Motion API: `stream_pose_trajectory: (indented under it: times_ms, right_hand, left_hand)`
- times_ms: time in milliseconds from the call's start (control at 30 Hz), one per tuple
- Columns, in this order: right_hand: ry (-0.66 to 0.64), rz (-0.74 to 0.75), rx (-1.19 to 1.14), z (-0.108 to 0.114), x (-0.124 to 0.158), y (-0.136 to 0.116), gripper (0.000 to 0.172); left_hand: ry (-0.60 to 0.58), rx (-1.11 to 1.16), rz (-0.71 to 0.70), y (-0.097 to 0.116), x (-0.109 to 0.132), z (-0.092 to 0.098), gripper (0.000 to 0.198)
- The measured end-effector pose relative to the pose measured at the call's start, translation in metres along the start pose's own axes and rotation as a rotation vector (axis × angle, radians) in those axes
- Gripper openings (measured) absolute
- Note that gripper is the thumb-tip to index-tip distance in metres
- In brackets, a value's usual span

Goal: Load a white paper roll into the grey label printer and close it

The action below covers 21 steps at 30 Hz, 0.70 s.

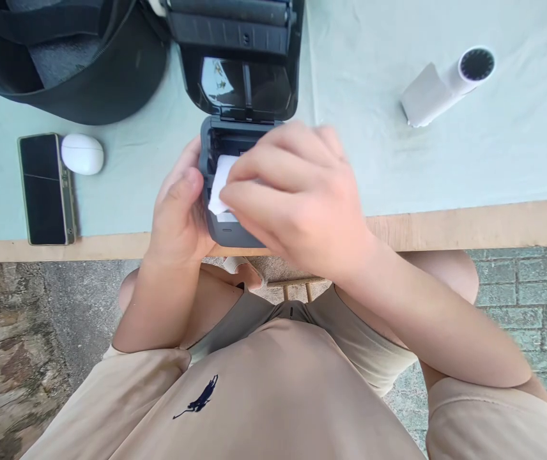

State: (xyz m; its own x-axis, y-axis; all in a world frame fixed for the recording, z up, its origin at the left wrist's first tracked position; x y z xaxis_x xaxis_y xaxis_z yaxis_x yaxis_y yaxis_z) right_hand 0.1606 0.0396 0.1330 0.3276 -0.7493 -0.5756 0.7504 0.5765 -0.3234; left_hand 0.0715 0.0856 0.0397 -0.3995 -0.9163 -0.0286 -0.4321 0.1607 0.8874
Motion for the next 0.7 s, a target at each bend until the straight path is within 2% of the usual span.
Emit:
stream_pose_trajectory:
  times_ms: [100, 200, 267, 367, 467, 600, 633, 700]
  right_hand:
    - [-0.042, 0.06, -0.018, -0.006, 0.006, -0.01, 0.01]
    - [-0.064, 0.046, -0.095, -0.006, 0.008, -0.007, 0.011]
    - [-0.049, -0.002, -0.153, -0.002, 0.008, 0.0, 0.011]
    - [-0.015, -0.182, -0.127, 0.005, 0.007, 0.021, 0.015]
    - [-0.091, -0.336, -0.126, -0.002, 0.012, 0.037, 0.029]
    - [-0.191, -0.34, -0.186, -0.014, 0.017, 0.037, 0.039]
    - [-0.181, -0.339, -0.196, -0.013, 0.018, 0.037, 0.04]
    - [-0.072, -0.353, -0.229, -0.004, 0.018, 0.041, 0.04]
  left_hand:
    - [-0.042, -0.029, -0.018, -0.004, -0.002, 0.004, 0.039]
    - [-0.069, -0.07, -0.034, -0.01, -0.002, 0.009, 0.048]
    - [-0.073, -0.084, -0.052, -0.011, -0.002, 0.011, 0.051]
    - [-0.088, -0.09, -0.045, -0.013, -0.002, 0.01, 0.058]
    - [-0.111, -0.113, -0.068, -0.012, -0.003, 0.009, 0.069]
    - [-0.136, -0.126, -0.09, -0.011, -0.005, 0.007, 0.071]
    - [-0.134, -0.127, -0.093, -0.011, -0.005, 0.006, 0.071]
    - [-0.12, -0.151, -0.081, -0.011, -0.004, 0.007, 0.07]
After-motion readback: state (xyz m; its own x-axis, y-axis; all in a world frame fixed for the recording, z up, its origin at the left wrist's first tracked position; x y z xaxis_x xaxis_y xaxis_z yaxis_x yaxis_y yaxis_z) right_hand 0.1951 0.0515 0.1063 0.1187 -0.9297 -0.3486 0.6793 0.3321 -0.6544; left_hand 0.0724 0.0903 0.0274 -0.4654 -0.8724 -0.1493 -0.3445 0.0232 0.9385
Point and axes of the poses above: each hand's wrist, its own x-axis away from the middle knuckle, its own z-axis out of the back of the hand, y = z × x, the point moved 10 cm from there along -x, towards the middle knuckle, and after that the axes turned 4 degrees about -z, right-handed, at the moved point
